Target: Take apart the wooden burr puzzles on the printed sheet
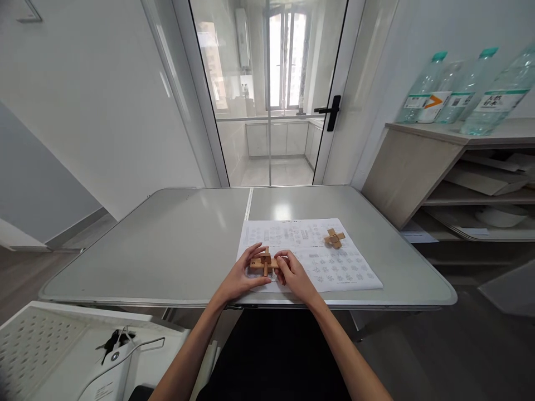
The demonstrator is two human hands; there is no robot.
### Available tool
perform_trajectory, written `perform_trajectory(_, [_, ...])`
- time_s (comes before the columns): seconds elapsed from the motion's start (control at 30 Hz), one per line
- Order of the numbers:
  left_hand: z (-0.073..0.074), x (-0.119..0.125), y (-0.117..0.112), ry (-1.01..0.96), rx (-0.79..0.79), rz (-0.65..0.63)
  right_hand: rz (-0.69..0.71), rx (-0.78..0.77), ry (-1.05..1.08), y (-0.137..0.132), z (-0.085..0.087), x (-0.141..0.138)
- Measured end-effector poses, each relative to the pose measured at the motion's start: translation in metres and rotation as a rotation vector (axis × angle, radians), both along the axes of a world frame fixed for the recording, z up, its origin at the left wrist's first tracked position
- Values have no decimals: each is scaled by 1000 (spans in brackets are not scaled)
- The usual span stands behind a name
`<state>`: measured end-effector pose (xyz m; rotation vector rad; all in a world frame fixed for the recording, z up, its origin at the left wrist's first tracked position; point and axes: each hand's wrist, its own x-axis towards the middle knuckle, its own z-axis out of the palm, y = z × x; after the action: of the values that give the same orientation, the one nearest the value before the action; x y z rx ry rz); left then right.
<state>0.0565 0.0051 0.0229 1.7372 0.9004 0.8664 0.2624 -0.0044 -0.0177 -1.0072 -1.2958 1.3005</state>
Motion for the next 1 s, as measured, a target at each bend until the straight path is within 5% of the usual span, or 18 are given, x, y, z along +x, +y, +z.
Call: perform_trajectory(1.0, [2,0,-4,38,51,63,-78,58,-155,-1,-3,0])
